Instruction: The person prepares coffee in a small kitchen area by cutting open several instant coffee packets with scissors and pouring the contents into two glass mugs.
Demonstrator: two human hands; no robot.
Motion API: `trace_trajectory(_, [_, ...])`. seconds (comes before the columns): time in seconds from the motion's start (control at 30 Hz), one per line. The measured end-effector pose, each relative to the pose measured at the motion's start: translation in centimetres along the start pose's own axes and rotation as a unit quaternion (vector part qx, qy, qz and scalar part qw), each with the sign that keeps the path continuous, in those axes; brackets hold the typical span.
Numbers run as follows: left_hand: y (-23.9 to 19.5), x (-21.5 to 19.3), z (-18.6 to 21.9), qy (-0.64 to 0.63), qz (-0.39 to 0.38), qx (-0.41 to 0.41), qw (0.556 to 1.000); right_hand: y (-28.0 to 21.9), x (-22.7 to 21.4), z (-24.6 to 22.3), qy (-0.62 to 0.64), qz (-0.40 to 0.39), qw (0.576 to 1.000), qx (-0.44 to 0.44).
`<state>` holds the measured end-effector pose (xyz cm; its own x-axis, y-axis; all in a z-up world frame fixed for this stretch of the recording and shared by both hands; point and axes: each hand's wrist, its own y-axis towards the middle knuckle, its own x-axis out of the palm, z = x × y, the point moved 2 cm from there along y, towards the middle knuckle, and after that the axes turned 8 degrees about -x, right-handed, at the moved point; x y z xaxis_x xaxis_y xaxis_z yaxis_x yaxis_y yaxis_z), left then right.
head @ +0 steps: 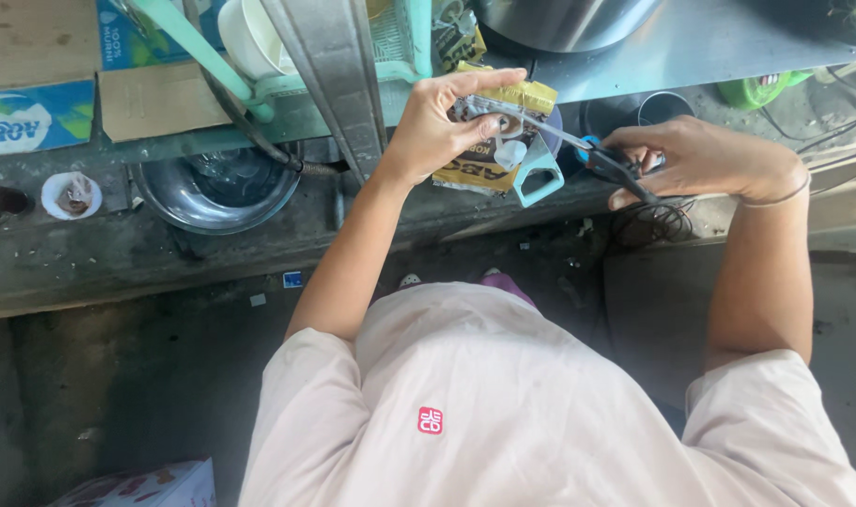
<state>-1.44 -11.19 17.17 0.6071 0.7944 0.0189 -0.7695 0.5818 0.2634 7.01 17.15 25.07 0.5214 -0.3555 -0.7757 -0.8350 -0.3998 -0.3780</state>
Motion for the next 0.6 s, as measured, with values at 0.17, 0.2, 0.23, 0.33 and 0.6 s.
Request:
trace_trajectory(0.17, [-0.1,-0.5,0.1,0.005,-0.002,0.009,1.0,0.9,-0.8,-1.3,-0.041,-0.016,0.999,-0.006])
trace_trajectory(0.2, [-0.2,-0.6,0.0,0.006,-0.009,0.013,1.0,1.1,-0.8,-1.5,-0.034,-0.028,0.999,-0.015])
trace_trajectory(0.23, [-0.2,-0.7,0.1,0.007,-0.016,0.016,1.0,1.2,-0.8,-1.6,-0.027,-0.041,0.999,-0.024])
trace_trajectory(0.33, [-0.5,-1.0,0.1,0.035,-0.016,0.012,0.999,1.5,-0.8,-1.3,-0.033,-0.064,0.997,-0.014])
trace_trajectory(0.6, [-0.9,-1.3,0.7,0.017,-0.023,-0.005,1.0,2.5,-0.9,-0.6,0.032,-0.07,0.995,-0.059])
